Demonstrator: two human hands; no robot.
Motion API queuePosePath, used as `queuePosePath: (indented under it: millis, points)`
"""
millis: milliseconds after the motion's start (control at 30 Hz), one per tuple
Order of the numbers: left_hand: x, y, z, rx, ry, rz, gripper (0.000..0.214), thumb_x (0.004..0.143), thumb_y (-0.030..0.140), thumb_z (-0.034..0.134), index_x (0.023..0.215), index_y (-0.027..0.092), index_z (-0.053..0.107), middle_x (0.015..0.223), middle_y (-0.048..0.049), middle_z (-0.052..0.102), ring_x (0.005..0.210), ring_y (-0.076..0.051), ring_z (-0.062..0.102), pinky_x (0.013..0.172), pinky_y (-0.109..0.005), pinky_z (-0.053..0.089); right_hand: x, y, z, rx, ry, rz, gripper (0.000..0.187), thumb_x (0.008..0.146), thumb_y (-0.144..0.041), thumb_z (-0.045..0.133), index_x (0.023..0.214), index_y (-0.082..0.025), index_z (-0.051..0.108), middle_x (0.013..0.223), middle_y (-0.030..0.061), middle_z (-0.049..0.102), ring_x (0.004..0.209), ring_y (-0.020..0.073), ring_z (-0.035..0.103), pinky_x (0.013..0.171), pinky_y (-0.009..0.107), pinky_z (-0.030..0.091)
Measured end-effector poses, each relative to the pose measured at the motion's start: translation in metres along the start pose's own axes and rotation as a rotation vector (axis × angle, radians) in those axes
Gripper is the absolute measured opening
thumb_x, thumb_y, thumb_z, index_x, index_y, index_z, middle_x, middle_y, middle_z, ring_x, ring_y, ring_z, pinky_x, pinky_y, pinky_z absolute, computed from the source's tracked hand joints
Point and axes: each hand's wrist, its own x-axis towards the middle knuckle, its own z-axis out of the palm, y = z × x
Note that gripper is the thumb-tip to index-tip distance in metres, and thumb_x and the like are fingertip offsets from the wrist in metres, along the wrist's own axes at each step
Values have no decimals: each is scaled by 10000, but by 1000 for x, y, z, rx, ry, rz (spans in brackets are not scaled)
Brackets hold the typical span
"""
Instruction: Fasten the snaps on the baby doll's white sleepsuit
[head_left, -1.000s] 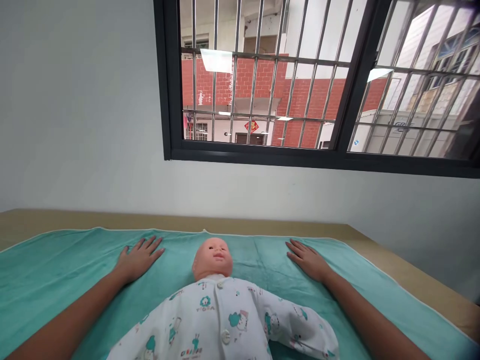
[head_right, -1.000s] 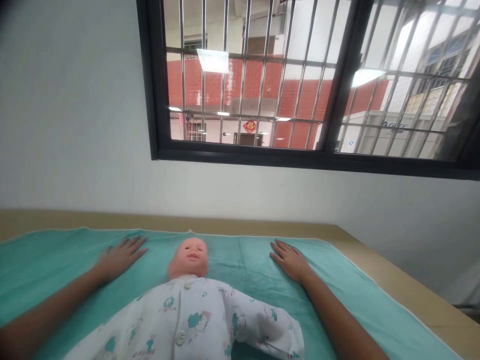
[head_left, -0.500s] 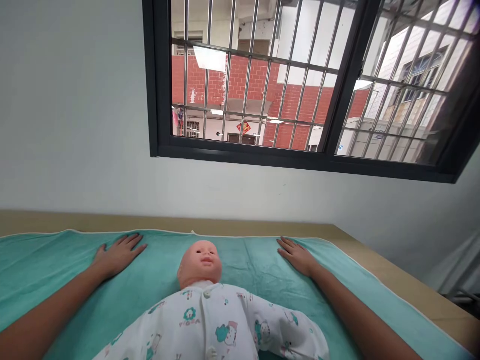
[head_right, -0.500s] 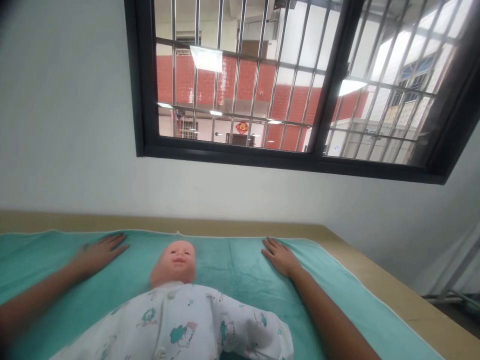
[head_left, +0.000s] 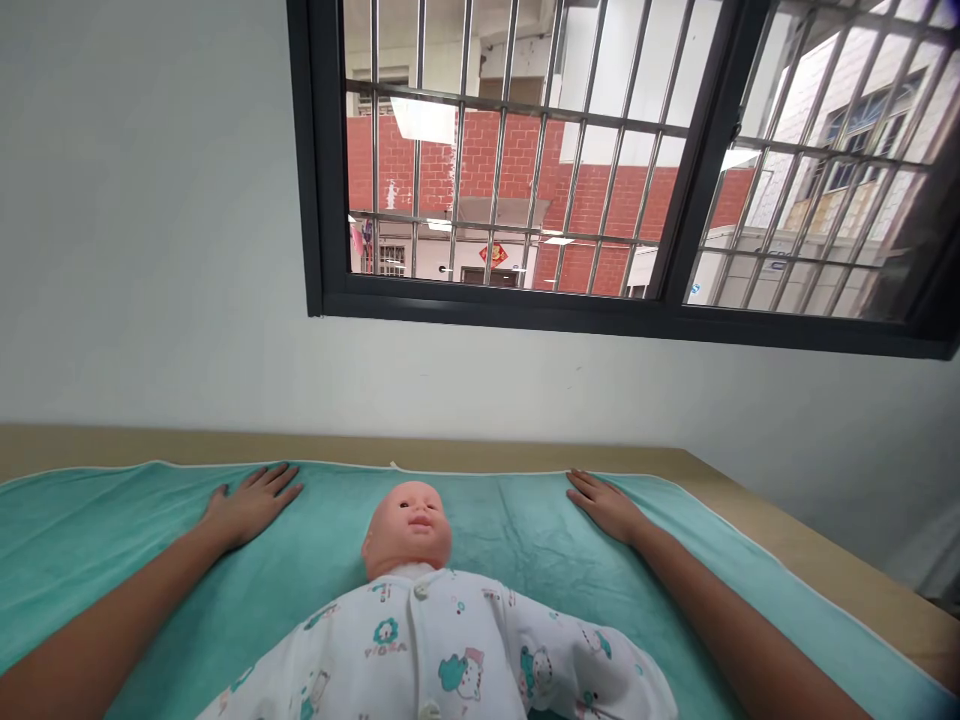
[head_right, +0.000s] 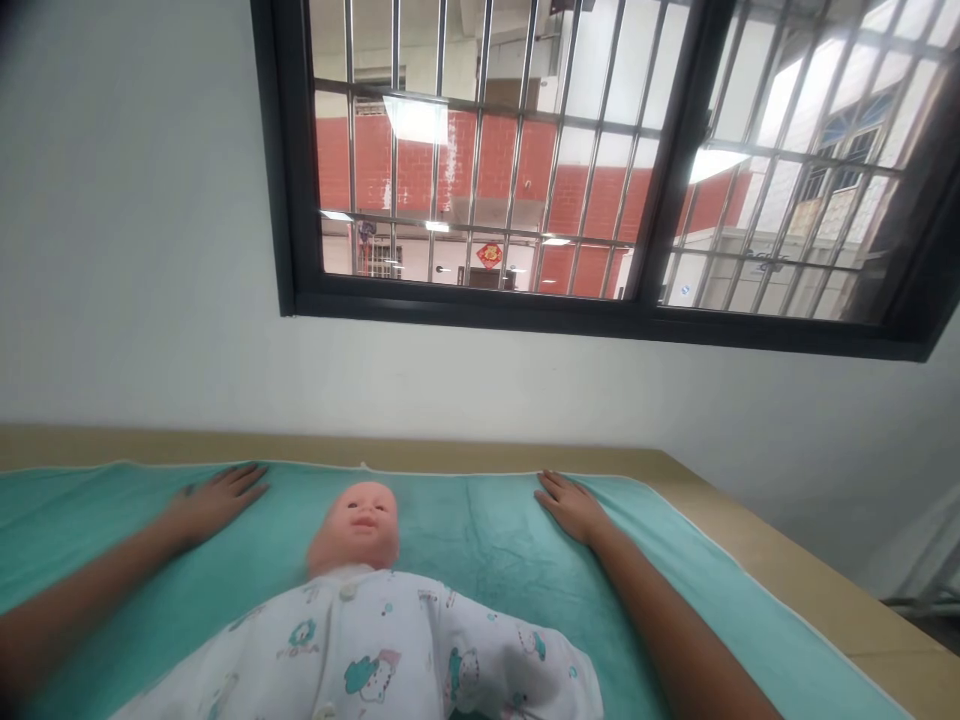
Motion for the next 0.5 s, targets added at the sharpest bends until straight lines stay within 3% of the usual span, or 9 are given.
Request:
queuePosePath:
  millis: [100, 267, 400, 500]
  points:
    - [3, -1, 1, 20, -63, -22, 668, 905, 587, 197, 1483, 266, 286, 1565, -63, 246, 1429, -344, 214, 1066, -698, 117, 2, 1, 1, 5, 7, -11, 679, 943, -575, 225, 1464, -158, 351, 1531, 43, 318, 1419, 223, 265, 1160, 384, 202]
    - [8, -7, 3, 50, -51, 14, 610, 941, 526, 196, 1488, 263, 270, 1569, -67, 235, 1433, -316, 207, 1075, -676, 106, 1, 3, -1, 28, 9, -21, 681, 936, -572, 237, 1456, -152, 369, 1524, 48, 331, 1416, 222, 273, 1166, 376, 199]
    - [12, -13, 3, 80, -50, 55, 563, 964, 449, 226, 1479, 233, 293, 1556, -68, 272, 1420, -292, 247, 1101, -613, 112, -8, 11, -5, 37, -2, -19, 632, 945, -525, 239, 1439, -169, 406, 1522, 40, 336, 1407, 199, 295, 1165, 346, 204]
    - [11, -13, 1, 91, -3, 66, 544, 975, 392, 211, 1460, 176, 327, 1528, -86, 332, 1386, -307, 301, 1074, -582, 169, -20, 18, -11, 4, -5, 27, 606, 951, -466, 234, 1433, -143, 411, 1523, 73, 325, 1414, 219, 280, 1163, 399, 197]
